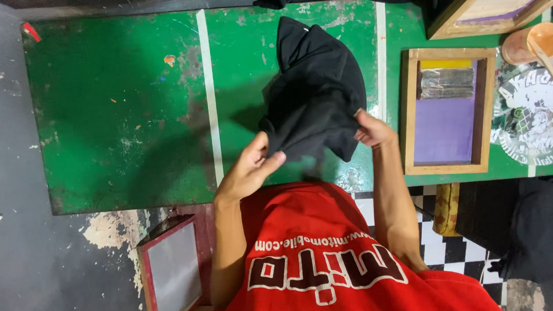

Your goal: The person uses a squeegee to apply purple ink through a screen printing frame onto a black t-shirt. They then lift the frame, turn the t-shirt inside out, and smooth it flat on the green table.

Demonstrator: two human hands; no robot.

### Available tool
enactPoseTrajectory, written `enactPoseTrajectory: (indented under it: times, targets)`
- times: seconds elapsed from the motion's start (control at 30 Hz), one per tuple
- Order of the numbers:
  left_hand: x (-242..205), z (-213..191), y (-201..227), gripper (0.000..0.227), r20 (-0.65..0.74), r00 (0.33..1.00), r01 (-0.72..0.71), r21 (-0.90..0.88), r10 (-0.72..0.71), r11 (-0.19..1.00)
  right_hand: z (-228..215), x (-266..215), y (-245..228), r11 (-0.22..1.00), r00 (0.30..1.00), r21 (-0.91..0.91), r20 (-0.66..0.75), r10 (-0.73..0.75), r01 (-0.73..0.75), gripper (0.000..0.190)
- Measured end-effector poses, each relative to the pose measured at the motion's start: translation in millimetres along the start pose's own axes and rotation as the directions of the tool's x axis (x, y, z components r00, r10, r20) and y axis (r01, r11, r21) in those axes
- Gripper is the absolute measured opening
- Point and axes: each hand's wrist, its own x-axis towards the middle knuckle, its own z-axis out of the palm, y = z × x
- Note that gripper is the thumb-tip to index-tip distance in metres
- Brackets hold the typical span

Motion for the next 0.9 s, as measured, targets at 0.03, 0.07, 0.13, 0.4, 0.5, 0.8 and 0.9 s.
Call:
enactPoseTrajectory:
  times: [0.03, 0.07, 0.13, 0.4, 0.5, 0.8, 0.9]
  targets:
    - [2.1, 0.3, 7.6, 0.028, -0.005, 1.0, -0.002, 0.001, 0.002, 1.0, 62.7, -19.1, -39.3, 1.0, 1.0, -0.003, 0.005, 0.001, -0.001, 0.079]
    - [3.3, 3.1, 14.7, 0.03, -0.11, 0.994, -0.004, -0.175, -0.016, 0.985, 133.1, -46.7, -81.2, 0.986, 0.969, 0.023, 0.182, -0.169, 0.167, 0.08]
    - [8.8, 6.8, 19.5, 0.045, -0.208, 0.977, -0.03, -0.345, -0.045, 0.938, 217.4, -89.6, -132.9, 0.943, 0.878, 0.071, 0.349, -0.329, 0.325, 0.082]
    - [29.2, 11.7, 48.4, 0.02, -0.431, 0.899, -0.276, -0.427, 0.074, 0.861, 266.2, -98.0, -177.8, 0.76, 0.74, 0.277, 0.194, -0.644, 0.589, 0.075]
    - [38.6, 7.2, 33.0, 0.019, -0.416, 0.904, -0.193, -0.192, 0.099, 0.962, 207.6, -50.6, -108.6, 0.93, 0.968, 0.292, 0.043, -0.247, 0.224, 0.071]
    - [43.4, 31.4, -10.0, 0.039, -0.449, 0.887, 0.032, 0.29, 0.107, 0.956, 325.2, -72.0, -74.8, 0.935, 0.95, -0.339, -0.313, -0.004, -0.107, 0.044]
    - [43.9, 33.9, -8.8, 0.042, -0.482, 0.868, 0.02, 0.282, 0.123, 0.959, 309.2, -62.7, -60.4, 0.864, 0.883, -0.436, -0.468, 0.021, -0.251, 0.067]
